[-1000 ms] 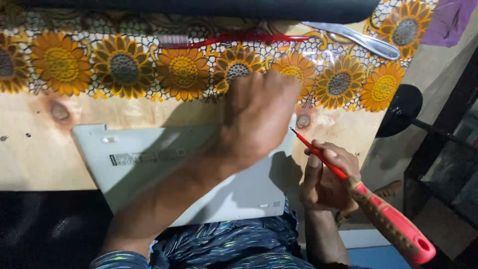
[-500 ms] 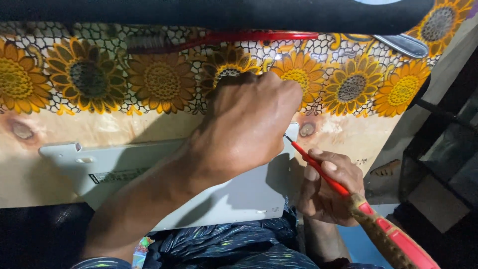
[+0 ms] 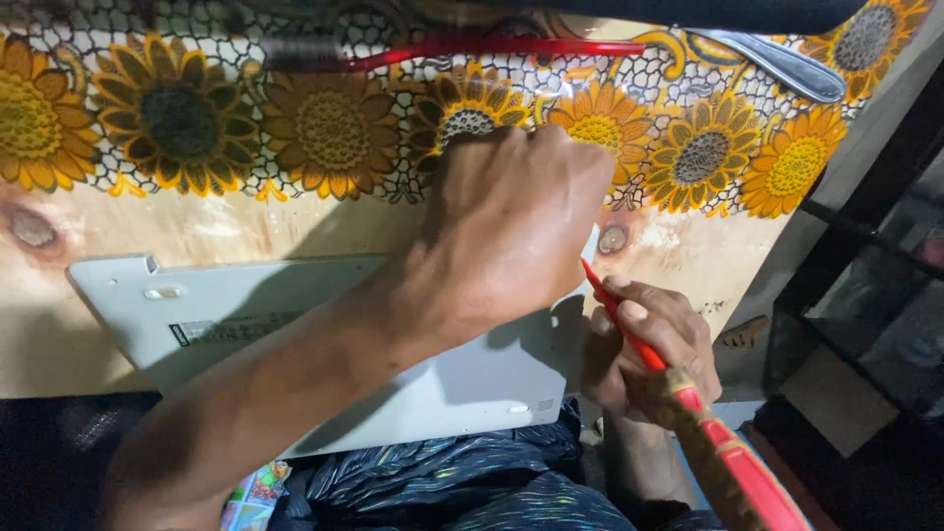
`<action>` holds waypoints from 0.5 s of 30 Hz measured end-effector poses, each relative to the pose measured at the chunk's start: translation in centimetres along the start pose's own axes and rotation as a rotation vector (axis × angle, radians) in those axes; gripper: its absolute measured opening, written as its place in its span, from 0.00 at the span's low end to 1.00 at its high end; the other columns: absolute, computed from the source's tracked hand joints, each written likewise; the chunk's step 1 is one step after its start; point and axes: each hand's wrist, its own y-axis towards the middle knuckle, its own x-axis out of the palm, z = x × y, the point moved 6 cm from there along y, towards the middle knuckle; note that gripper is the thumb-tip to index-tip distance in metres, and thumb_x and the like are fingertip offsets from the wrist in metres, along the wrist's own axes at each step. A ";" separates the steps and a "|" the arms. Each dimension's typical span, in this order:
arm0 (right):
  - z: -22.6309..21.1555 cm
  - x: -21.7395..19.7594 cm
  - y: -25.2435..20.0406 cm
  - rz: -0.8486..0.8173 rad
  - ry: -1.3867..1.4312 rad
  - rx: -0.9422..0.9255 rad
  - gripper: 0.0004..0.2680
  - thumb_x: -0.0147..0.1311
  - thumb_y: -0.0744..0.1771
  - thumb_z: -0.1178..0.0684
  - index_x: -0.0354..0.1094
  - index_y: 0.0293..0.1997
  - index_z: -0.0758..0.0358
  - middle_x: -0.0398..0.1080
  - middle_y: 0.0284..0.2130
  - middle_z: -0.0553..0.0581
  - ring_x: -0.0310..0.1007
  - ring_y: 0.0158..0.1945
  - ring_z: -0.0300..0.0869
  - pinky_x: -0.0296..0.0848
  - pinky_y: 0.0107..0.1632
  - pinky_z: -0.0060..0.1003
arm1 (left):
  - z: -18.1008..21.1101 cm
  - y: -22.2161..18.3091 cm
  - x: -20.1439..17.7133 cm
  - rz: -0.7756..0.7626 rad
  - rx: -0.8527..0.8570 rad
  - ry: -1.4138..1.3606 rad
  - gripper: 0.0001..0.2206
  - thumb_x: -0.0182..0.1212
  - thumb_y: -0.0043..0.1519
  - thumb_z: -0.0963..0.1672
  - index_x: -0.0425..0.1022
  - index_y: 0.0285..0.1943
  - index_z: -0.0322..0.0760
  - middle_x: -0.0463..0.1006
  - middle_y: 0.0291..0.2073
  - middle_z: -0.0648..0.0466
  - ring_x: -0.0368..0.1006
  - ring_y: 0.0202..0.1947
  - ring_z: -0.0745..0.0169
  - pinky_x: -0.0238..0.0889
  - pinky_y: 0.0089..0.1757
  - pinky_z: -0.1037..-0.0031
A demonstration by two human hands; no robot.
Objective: Removing screws from the bottom case of a laptop using a screwdriver and then prying the case open.
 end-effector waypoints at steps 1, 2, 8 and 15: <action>0.1 -0.1 0.0 -0.002 0.001 -0.005 0.04 0.52 0.67 0.61 0.61 0.42 0.66 0.72 0.35 0.70 0.77 0.35 0.53 0.77 0.40 0.41 | -0.2 -0.1 0.4 0.005 -0.001 -0.001 0.08 0.63 0.61 0.44 0.71 0.29 0.43 0.73 0.22 0.48 0.74 0.23 0.45 0.64 0.21 0.55; 0.2 -0.1 0.1 0.001 0.023 -0.020 0.04 0.54 0.66 0.61 0.62 0.41 0.67 0.71 0.34 0.71 0.77 0.35 0.53 0.77 0.41 0.41 | -0.4 -0.3 0.4 0.074 0.026 -0.025 0.06 0.62 0.54 0.40 0.69 0.27 0.41 0.71 0.20 0.50 0.72 0.20 0.48 0.61 0.20 0.56; 1.8 0.0 -0.7 -0.020 -0.008 -0.016 0.04 0.56 0.66 0.62 0.63 0.40 0.67 0.71 0.34 0.68 0.76 0.37 0.50 0.77 0.43 0.39 | -0.9 -0.8 0.3 0.158 0.054 -0.052 0.08 0.62 0.47 0.35 0.70 0.27 0.40 0.73 0.20 0.48 0.74 0.21 0.42 0.60 0.20 0.54; -0.2 0.9 2.2 0.099 0.193 -0.345 0.31 0.54 0.64 0.74 0.50 0.66 0.36 0.65 0.38 0.66 0.66 0.38 0.54 0.76 0.40 0.46 | -1.1 -0.7 0.5 0.244 0.079 -0.079 0.14 0.66 0.42 0.35 0.61 0.18 0.41 0.62 0.11 0.55 0.64 0.13 0.59 0.52 0.18 0.61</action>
